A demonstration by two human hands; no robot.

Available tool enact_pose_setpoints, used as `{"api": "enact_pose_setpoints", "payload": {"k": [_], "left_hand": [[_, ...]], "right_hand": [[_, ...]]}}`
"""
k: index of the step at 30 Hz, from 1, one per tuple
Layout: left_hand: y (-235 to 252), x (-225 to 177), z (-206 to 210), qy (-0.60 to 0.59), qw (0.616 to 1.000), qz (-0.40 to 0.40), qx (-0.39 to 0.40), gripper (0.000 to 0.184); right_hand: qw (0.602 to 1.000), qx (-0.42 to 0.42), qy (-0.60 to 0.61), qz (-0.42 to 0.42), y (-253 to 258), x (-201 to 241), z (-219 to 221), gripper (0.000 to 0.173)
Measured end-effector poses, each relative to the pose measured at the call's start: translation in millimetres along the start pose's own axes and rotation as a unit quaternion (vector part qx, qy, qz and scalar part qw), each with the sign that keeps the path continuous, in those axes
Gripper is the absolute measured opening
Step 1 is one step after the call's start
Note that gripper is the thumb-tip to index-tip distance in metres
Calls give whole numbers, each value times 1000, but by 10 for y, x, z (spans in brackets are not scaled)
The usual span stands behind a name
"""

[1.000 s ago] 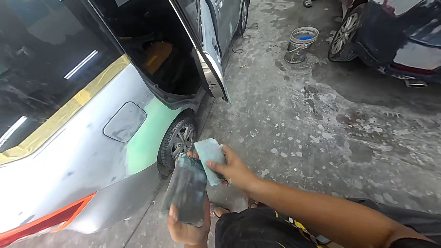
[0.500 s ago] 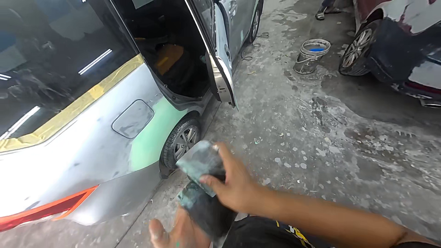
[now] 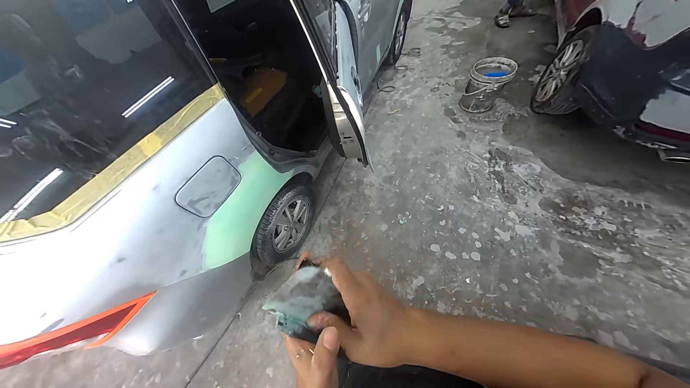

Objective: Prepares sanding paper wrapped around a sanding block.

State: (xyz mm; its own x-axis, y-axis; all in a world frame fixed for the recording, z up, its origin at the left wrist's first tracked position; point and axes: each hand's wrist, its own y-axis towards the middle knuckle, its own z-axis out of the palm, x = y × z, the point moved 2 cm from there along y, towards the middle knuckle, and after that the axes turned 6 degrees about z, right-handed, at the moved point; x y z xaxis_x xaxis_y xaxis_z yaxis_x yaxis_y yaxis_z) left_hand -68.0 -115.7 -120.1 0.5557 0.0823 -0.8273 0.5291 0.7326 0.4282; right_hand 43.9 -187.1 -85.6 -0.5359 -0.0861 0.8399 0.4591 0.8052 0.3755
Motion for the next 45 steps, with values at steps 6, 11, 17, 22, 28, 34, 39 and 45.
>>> {"api": "enact_pose_setpoints", "payload": {"k": [6,11,17,22,28,34,39,45], "left_hand": [[6,-35,82,25,999,-37,-2,62],[-32,-30,26,64,995,-72,-23,68],[-20,16,-62,32,999,-41,-3,76],[-64,44,-122,20,998,-21,-50,73],[-60,3,-83,-67,997,-24,-40,46],[80,-25,-49,-108,993,-34,15,63],[203,19,-28,-115,993,-39,8,82],[188,196,107,-93,995,-17,24,77]], "right_hand": [[994,-61,0,89,77,-102,-28,55],[997,-7,10,78,124,-148,-23,49],[1000,22,-1,3,54,-78,51,51],[999,2,16,51,5,-140,129,58],[992,-24,-5,123,97,-393,83,56],[995,14,27,98,16,-338,106,53],[997,7,39,65,-138,-144,180,55],[949,-119,155,249,42,-520,-63,62]]}}
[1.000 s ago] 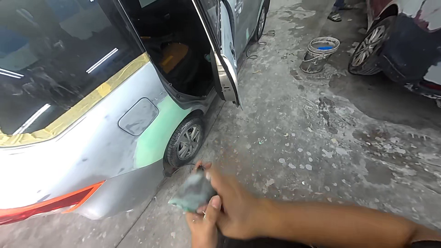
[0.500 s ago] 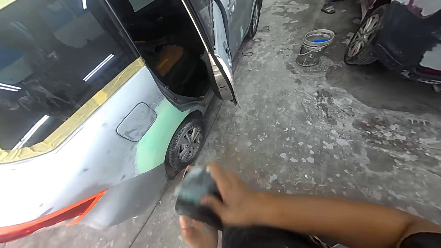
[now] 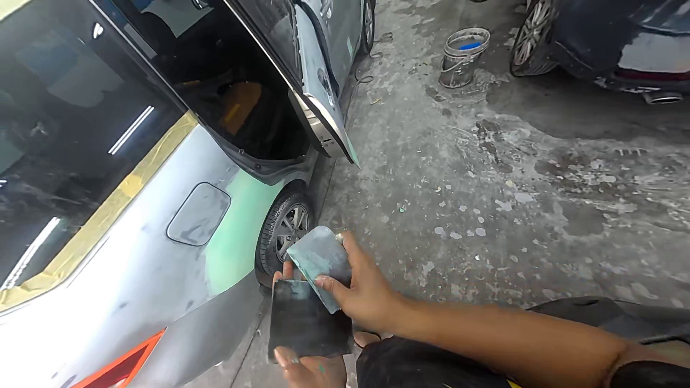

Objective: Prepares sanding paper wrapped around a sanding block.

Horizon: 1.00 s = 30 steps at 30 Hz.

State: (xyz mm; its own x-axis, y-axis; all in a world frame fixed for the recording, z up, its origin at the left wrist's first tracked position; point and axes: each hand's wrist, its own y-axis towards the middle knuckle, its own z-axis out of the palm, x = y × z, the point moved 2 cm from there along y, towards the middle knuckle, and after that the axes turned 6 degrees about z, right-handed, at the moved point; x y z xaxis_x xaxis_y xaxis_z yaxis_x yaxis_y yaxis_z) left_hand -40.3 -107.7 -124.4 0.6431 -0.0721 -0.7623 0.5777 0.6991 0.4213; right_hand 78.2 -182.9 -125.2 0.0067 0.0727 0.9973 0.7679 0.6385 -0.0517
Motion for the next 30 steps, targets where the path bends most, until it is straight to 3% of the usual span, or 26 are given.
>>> {"api": "enact_pose_setpoints", "payload": {"k": [2,5,9,11,14,15,18,22,25,26,29,30], "left_hand": [[-103,73,84,84,995,4,-55,62],[-162,179,240,161,984,52,-55,47],[24,499,401,125,988,52,72,85],[-15,696,481,123,989,42,74,75],[-45,721,1038,166,984,11,63,55],[9,776,1164,170,982,9,80,58],[190,1109,1332,98,977,-29,185,90],[212,1365,1665,138,974,-83,158,71],[495,1826,1859,22,956,-140,258,91],[558,1969,1931,7,951,-150,271,89],[693,2327,2232,37,953,-208,216,55],[776,2479,2353,42,950,-229,206,53]], "right_hand": [[1000,-12,-5,2,-47,52,-57,69],[999,2,-32,-43,-151,94,-237,69],[987,79,-32,-140,-158,-21,-618,67],[993,-3,-22,-117,-29,-97,-885,67],[991,-121,-11,-60,1,-122,-1228,72],[990,-115,-23,-84,-47,-97,-1307,72],[984,-89,-50,-145,-67,-124,-1576,67],[970,-227,-22,-89,158,-330,-2027,70],[973,-183,-66,-121,243,-340,-2237,66],[973,-185,-69,-122,337,-400,-2370,65],[955,-292,-22,-45,761,-671,-2899,68],[949,-314,-24,-20,881,-708,-3035,69]]}}
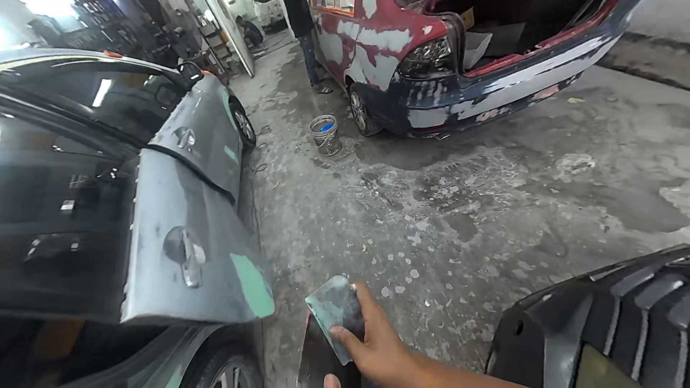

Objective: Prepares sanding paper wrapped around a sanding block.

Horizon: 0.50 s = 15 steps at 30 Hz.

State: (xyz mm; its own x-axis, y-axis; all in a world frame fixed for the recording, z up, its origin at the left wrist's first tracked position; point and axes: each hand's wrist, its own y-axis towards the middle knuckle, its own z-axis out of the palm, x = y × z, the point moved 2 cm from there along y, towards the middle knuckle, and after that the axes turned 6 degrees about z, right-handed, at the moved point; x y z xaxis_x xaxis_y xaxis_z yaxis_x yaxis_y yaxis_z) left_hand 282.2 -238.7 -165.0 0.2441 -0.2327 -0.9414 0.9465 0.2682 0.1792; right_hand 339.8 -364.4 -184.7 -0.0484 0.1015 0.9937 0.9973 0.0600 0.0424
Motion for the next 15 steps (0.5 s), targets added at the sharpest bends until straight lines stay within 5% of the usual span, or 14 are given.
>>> {"api": "enact_pose_setpoints", "payload": {"k": [4,7,10,13,15], "left_hand": [[1005,551,170,-16,997,-68,37,68],[1780,880,311,-41,989,-114,83,45],[2596,894,668,-131,977,-141,86,43],[3389,1103,875,-52,974,-115,188,94],[3874,1251,967,80,965,-86,234,110]], "right_hand": [[993,51,-108,-22,695,4,-114,65],[977,-35,-201,-68,1502,-220,-274,65],[986,-99,-127,-38,2305,-293,-483,71],[987,-110,87,75,2972,-439,-501,70],[965,-125,188,133,3340,-538,-554,63]]}}
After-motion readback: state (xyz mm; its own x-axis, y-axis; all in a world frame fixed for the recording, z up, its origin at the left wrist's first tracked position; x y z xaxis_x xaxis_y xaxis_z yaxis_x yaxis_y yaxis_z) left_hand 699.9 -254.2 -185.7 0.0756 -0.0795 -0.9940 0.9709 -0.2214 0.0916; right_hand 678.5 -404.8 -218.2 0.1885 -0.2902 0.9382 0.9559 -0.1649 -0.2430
